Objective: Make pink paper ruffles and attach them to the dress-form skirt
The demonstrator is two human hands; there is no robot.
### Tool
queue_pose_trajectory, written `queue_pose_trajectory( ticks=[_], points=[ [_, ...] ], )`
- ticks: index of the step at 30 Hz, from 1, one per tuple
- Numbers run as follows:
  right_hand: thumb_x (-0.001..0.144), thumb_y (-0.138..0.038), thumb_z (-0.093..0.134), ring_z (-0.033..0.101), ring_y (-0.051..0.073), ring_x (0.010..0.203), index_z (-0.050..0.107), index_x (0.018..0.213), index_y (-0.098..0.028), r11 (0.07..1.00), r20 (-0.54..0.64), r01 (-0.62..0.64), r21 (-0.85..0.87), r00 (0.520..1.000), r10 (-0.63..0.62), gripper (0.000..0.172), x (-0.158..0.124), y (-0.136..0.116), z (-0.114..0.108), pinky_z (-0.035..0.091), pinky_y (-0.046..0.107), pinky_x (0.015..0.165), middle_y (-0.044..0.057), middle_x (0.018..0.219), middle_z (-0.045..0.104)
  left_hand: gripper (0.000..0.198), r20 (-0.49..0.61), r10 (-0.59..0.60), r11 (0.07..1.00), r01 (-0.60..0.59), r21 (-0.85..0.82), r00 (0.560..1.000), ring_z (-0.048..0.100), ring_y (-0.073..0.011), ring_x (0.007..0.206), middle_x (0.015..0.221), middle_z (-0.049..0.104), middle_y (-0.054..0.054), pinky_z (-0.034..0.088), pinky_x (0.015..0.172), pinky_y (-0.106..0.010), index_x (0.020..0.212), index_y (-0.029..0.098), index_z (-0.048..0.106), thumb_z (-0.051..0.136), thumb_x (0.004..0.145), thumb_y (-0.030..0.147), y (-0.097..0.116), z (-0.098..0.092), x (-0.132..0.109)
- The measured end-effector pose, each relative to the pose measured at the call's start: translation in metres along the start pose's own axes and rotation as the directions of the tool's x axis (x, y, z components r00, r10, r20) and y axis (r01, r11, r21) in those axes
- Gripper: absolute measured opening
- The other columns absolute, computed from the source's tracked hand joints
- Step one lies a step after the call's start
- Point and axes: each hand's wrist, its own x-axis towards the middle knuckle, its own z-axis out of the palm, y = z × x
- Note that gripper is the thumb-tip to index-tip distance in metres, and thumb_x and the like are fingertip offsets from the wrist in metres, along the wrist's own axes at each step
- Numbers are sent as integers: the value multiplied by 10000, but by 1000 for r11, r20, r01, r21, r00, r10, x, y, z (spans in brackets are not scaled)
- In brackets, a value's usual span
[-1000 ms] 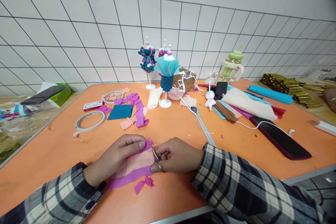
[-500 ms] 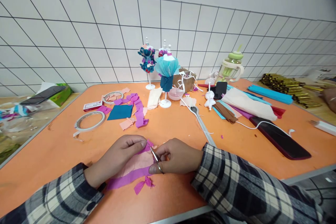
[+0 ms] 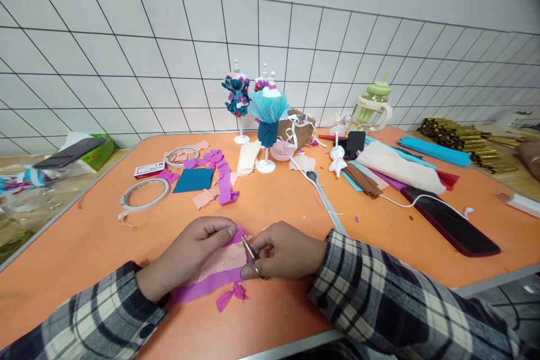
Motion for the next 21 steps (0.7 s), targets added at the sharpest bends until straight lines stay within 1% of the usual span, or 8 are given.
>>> queue_pose_trajectory(
  ticks=[3,6,10,13,18,21],
  points=[
    [762,-597,787,510,87,578,665,722,-173,1000,1,-8,2,1000,8,443,1,2,1,354,206,554,-54,601,594,449,2,-14,1000,14,5,1000,483,-162,622,640,529,11,441,573,-258,634,187,570,553,900,548,-1,0,0],
    [764,-590,789,515,87,576,656,692,-172,1000,-17,4,-28,1000,-5,445,1,2,1,349,206,545,-52,596,597,446,5,-18,1000,18,12,1000,491,-166,632,645,530,11,448,590,-263,634,188,570,561,890,553,-2,0,1],
    [761,-584,796,528,87,570,677,740,-175,1000,7,2,28,1000,-3,426,2,3,1,375,203,559,-55,606,608,439,2,-24,1000,24,20,1000,493,-168,629,647,531,9,439,582,-266,641,189,566,549,892,549,-1,0,1],
    [760,-584,799,539,89,565,675,736,-175,999,16,-2,35,1000,2,428,2,3,1,386,204,566,-55,595,609,444,1,-24,999,24,27,1000,482,-164,620,638,509,14,429,572,-264,629,193,547,542,892,550,-1,0,0],
    [770,-575,796,518,79,555,660,691,-172,1000,10,-8,13,1000,7,433,1,2,1,359,201,548,-56,592,613,446,14,-12,999,11,52,1000,488,-164,624,641,504,17,425,576,-261,639,192,555,532,903,551,-1,1,1],
    [757,-571,808,517,77,547,667,695,-174,999,6,-17,28,1000,17,426,1,2,1,365,199,547,-61,580,608,448,14,-3,998,2,70,1000,490,-163,628,650,502,16,420,578,-261,647,190,552,522,907,554,-1,0,2]
  ],
)
